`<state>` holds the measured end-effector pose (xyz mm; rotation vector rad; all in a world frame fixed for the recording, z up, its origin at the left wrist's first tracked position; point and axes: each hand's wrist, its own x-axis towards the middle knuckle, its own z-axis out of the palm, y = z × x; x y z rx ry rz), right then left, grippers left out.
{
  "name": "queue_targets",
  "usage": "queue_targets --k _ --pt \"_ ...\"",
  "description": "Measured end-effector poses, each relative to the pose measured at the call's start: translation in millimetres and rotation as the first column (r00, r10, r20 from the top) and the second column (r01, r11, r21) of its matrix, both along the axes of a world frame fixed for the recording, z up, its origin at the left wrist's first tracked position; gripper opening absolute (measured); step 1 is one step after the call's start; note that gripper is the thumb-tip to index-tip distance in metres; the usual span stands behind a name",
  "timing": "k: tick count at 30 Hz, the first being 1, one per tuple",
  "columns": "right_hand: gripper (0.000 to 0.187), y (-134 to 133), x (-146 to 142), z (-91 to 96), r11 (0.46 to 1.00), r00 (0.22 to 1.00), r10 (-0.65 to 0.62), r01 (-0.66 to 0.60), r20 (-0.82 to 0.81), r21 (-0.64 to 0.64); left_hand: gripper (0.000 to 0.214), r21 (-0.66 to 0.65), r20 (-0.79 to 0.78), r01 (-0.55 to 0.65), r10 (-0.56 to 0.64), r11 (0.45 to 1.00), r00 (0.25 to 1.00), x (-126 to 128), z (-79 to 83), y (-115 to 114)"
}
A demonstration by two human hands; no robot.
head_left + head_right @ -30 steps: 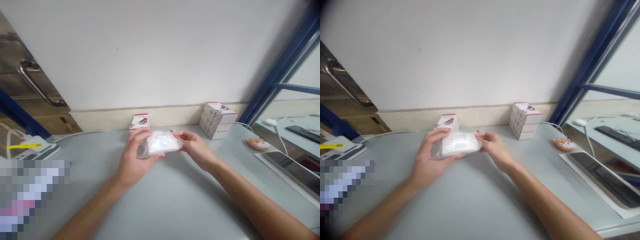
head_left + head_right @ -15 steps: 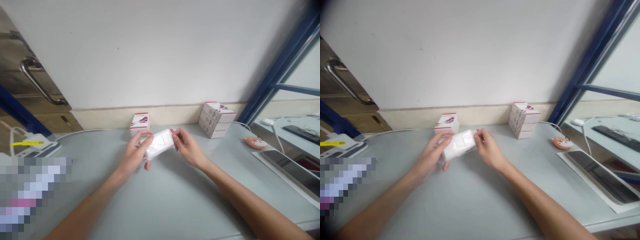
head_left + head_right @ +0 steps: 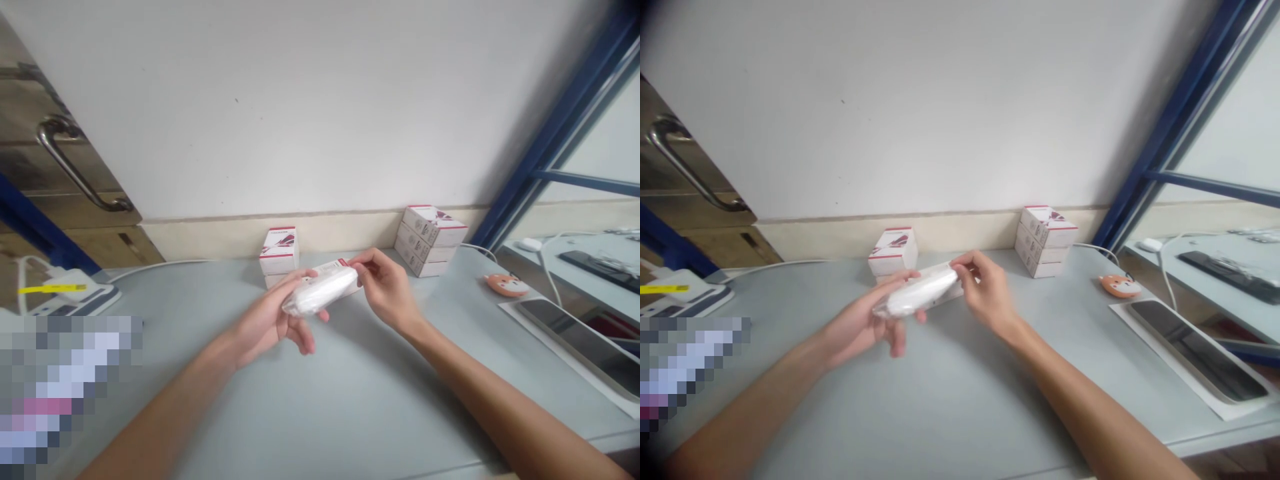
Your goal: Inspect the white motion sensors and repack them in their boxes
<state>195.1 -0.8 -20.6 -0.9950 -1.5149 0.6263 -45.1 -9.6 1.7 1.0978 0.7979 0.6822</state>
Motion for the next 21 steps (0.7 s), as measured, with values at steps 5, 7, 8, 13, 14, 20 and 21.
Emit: queue_targets --k 5,7,8,13,14,20,21 --pt "0.014 1 -5 -8.0 0.994 1.000 0.024 -0.025 0.008 0.104 0.058 -0.053 0.198 0.185 -0.171 0.981 0.965 -9 -5.7 6" --pt "0.022 3 -8 -12.1 0.997 0.997 0.052 -0.049 -0.062 0.055 0.059 -0.042 0.331 0.222 -0.196 0.974 0.923 -8 -2.8 5" --pt "0.025 4 -9 -13.6 0.998 0.994 0.055 -0.054 -0.094 0.019 0.059 -0.021 0.389 0.224 -0.199 0.974 0.900 -7 -0.9 3" --pt "0.028 7 -10 -16.3 0.991 0.984 -0.034 0.011 -0.173 -0.133 0.045 0.115 0.237 0.079 -0.104 0.990 0.966 6 -1.9 -4" --pt "0.028 7 -10 -16.2 0.989 0.980 -0.071 0.046 -0.183 -0.141 0.042 0.144 0.144 0.031 -0.051 0.989 0.988 8 -4.7 -3" --pt "0.034 0 -11 -12.6 0.998 0.985 -0.059 0.064 -0.163 0.020 0.064 0.212 -0.045 -0.213 0.227 0.954 0.973 16 -17.7 3" --pt "0.037 -2 -12 -11.8 0.998 0.991 -0.004 0.012 -0.134 0.060 0.064 0.210 -0.024 -0.261 0.272 0.942 0.962 16 -17.3 4"
